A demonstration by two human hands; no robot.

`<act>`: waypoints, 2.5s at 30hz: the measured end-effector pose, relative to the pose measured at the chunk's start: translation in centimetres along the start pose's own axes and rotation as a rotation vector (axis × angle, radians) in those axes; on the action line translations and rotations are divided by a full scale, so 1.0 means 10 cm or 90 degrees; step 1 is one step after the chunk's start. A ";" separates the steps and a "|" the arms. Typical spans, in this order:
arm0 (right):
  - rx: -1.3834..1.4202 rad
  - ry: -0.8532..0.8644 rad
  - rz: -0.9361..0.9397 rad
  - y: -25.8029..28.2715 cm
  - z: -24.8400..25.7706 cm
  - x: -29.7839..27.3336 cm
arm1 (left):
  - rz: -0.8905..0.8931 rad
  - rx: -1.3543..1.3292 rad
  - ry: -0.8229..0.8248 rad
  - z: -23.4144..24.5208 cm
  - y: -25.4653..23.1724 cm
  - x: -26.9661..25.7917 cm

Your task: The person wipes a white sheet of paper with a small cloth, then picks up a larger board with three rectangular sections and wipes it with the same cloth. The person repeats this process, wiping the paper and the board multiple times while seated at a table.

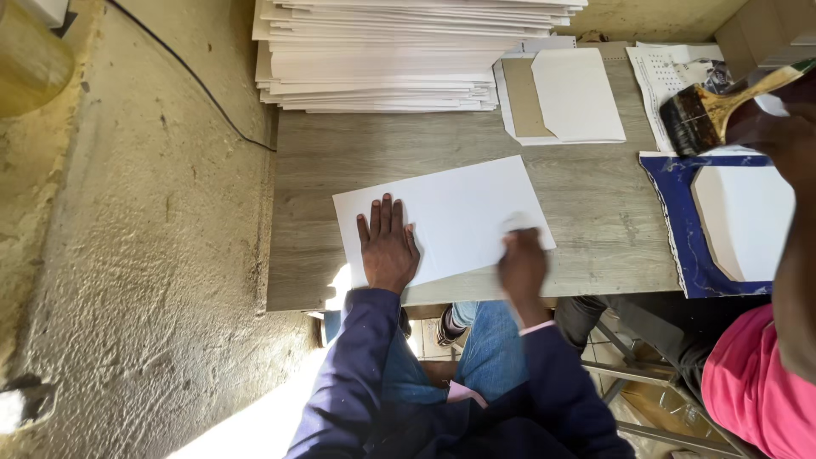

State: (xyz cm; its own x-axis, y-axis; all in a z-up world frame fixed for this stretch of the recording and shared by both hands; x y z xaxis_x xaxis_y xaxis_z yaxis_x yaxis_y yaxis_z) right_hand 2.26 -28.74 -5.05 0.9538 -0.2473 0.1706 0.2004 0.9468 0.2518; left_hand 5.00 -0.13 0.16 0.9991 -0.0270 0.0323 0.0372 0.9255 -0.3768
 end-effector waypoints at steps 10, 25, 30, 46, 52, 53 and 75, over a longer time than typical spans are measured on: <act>0.145 -0.023 0.448 0.70 -0.13 0.17 | -0.067 -0.028 -0.052 -0.11 0.14 -0.03; 0.399 0.088 0.526 1.36 0.26 -0.47 | -0.165 -0.216 -0.196 -0.16 0.28 -0.02; 0.018 0.202 0.253 0.51 0.03 0.86 | -0.279 -0.100 -0.059 -0.23 -0.14 -0.19; 0.419 0.452 0.632 2.66 -0.42 0.42 | -0.239 -0.019 0.047 -0.48 -0.41 -0.35; 0.205 0.348 0.462 2.29 -0.40 0.92 | -0.204 -0.015 0.068 0.03 -0.56 -0.47; 0.286 0.353 0.512 2.42 -0.47 0.73 | -0.209 0.015 0.055 0.34 -0.64 -0.51; 0.407 0.370 0.694 2.82 0.03 -0.07 | -0.212 -0.071 -0.022 -0.73 -0.49 -0.37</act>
State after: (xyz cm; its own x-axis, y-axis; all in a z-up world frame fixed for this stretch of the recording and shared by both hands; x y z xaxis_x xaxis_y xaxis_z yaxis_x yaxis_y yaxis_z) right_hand 7.20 -1.98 2.25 0.5484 0.8156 0.1844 -0.6814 0.3081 0.6639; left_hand 1.28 -7.31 -4.89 0.9307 -0.3058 0.2008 0.3646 0.8209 -0.4396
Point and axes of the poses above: each hand's wrist, its own x-axis towards the middle knuckle, its own z-axis out of the back of the hand, y = z × x, the point moved 5 cm from there along x, towards the middle knuckle, and after that the axes turned 1 degree about -x, right-handed, at the moved point
